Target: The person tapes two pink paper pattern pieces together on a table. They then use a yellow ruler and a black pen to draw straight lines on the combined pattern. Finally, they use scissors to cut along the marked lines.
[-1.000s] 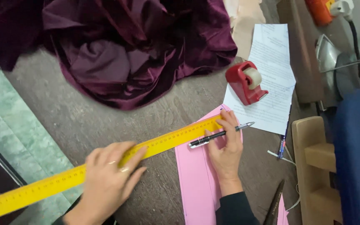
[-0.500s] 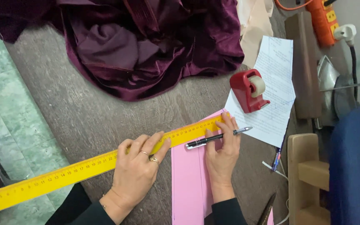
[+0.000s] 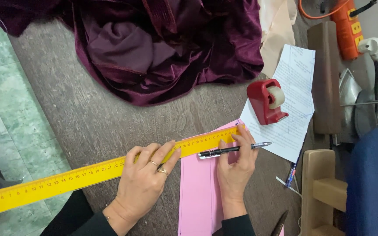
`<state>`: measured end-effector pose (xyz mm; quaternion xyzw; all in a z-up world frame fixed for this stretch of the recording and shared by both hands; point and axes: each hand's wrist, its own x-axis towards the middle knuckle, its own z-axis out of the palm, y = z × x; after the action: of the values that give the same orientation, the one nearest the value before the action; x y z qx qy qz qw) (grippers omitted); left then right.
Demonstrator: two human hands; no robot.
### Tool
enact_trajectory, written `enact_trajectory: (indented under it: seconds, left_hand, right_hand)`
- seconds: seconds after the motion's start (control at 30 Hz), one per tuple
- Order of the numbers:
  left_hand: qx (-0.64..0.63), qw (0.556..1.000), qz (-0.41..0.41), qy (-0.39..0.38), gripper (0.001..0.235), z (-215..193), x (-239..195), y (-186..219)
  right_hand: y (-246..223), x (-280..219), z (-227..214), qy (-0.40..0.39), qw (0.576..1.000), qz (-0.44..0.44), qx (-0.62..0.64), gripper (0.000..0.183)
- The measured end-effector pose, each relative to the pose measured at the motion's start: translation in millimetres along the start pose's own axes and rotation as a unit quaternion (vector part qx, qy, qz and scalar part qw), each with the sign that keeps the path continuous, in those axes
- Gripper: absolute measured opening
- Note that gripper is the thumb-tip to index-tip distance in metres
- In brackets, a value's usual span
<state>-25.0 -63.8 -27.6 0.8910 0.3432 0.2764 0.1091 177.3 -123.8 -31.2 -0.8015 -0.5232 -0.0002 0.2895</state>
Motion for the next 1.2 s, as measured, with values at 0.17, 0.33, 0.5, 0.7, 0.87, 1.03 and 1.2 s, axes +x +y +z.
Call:
enact_trajectory:
  seconds: [0.17, 0.33, 0.5, 0.7, 0.87, 1.03, 1.2]
  left_hand:
    - [-0.006, 1.0, -0.002, 0.003, 0.021, 0.8, -0.9, -0.3]
    - [-0.003, 1.0, -0.002, -0.008, 0.021, 0.2, -1.1, -0.4]
    - [0.001, 1.0, -0.003, -0.013, 0.022, 1.2, -2.4, -0.6]
    - [-0.006, 1.0, -0.004, -0.01, 0.023, 3.5, -4.6, -1.4]
    - [-0.002, 1.0, -0.007, -0.012, 0.023, 4.1, -5.1, -1.1]
    - [-0.011, 1.0, -0.007, -0.015, 0.024, 4.9, -6.1, -1.8]
    - [-0.017, 1.0, -0.001, -0.009, 0.023, 3.3, -4.2, -1.5]
  right_hand:
    - [-0.5, 0.3, -0.2, 0.004, 1.0, -0.011, 0.002, 0.021]
    - [-1.2, 0.2, -0.3, -0.001, 1.0, -0.006, -0.011, 0.018]
    - [-0.3, -0.2, 0.4, 0.004, 1.0, -0.014, -0.013, 0.018]
    - [-2.7, 1.3, -0.5, 0.005, 1.0, -0.017, -0.003, 0.019]
    - [-0.4, 0.3, 0.3, 0.002, 1.0, -0.015, -0.007, 0.02]
    - [-1.2, 1.5, 0.3, 0.005, 1.0, -0.028, -0.007, 0.02]
    - [-2.5, 1.5, -0.1, 0.004, 1.0, -0.021, -0.005, 0.02]
